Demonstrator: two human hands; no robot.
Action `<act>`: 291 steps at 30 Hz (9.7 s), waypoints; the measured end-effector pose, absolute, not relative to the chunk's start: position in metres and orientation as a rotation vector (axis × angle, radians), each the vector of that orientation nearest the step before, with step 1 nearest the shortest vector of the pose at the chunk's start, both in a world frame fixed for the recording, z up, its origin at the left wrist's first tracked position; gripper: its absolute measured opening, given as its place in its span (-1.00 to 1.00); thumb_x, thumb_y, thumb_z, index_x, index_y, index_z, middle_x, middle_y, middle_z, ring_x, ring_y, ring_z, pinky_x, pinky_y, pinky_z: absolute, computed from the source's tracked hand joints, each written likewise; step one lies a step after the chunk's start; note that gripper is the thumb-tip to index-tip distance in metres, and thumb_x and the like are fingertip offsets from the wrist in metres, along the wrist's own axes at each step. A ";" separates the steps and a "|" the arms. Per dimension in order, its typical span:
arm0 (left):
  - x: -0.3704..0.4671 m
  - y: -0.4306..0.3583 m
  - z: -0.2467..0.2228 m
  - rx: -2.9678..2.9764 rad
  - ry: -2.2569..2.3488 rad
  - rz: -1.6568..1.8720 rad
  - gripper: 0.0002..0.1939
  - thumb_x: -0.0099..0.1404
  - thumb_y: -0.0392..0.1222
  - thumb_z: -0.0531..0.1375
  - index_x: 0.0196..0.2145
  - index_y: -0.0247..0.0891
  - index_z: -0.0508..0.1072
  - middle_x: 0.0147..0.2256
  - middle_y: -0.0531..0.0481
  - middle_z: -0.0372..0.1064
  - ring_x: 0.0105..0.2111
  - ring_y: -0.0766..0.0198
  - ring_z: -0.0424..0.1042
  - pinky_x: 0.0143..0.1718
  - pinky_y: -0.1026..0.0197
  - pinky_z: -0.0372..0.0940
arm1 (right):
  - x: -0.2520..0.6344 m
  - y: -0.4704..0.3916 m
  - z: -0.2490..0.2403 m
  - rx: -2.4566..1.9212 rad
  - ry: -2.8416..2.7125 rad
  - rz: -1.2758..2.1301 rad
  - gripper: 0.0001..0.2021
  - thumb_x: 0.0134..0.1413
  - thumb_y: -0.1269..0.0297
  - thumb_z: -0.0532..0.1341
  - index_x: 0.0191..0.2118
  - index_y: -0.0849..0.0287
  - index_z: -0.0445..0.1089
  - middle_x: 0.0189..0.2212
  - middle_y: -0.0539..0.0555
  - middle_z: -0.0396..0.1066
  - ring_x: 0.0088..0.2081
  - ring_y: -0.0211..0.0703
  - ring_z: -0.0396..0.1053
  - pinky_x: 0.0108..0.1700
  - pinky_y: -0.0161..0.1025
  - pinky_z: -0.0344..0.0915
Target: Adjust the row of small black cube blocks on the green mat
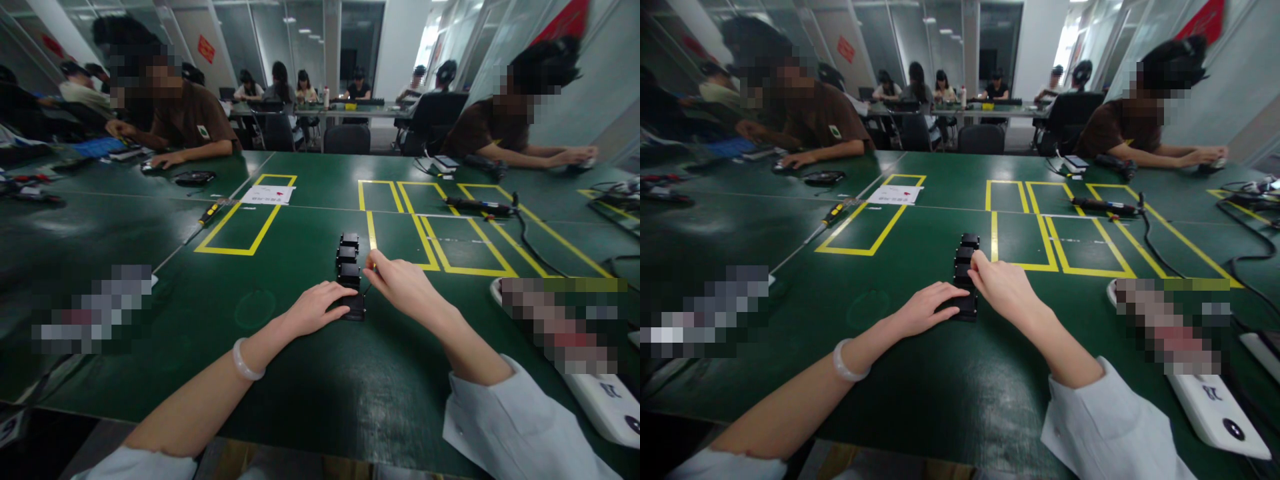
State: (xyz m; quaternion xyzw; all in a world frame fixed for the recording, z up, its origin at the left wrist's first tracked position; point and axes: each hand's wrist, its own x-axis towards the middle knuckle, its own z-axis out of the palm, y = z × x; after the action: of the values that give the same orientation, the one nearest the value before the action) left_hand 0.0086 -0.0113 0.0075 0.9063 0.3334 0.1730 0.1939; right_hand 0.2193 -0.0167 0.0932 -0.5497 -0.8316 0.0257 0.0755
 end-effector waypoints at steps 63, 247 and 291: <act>0.008 -0.010 0.007 2.543 0.934 0.483 -0.64 0.43 -0.07 0.00 0.14 -0.13 0.24 -0.01 -0.04 0.34 -0.04 0.17 0.31 0.02 0.13 0.21 | 0.221 -0.019 0.091 -1.537 -2.516 0.055 -0.84 0.26 0.24 -0.07 -0.18 0.14 0.18 -0.48 0.01 0.41 -0.50 -0.24 0.32 -0.49 -0.33 -0.08; 0.008 -0.010 0.006 2.553 0.942 0.481 -0.64 0.43 -0.06 0.01 0.14 -0.12 0.23 -0.01 -0.04 0.34 -0.04 0.17 0.32 0.00 0.13 0.21 | 0.217 -0.021 0.095 -1.658 -2.549 0.010 -0.78 0.30 0.19 -0.10 -0.17 0.15 0.20 -0.46 0.05 0.44 -0.46 -0.16 0.38 -0.50 -0.31 -0.13; 0.007 -0.011 0.005 2.550 0.947 0.483 -0.64 0.43 -0.06 0.00 0.14 -0.11 0.24 -0.01 -0.04 0.33 -0.04 0.17 0.31 0.01 0.13 0.21 | 0.218 -0.021 0.094 -1.666 -2.528 0.027 -0.79 0.29 0.21 -0.09 -0.14 0.16 0.21 -0.46 0.05 0.43 -0.49 -0.19 0.34 -0.49 -0.31 -0.12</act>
State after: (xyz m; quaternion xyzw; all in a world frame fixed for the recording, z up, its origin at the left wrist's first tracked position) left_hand 0.0075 -0.0106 0.0050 0.9065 0.3367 0.1715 0.1883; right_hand 0.2184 -0.0213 0.0939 -0.5494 -0.8336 0.0090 0.0566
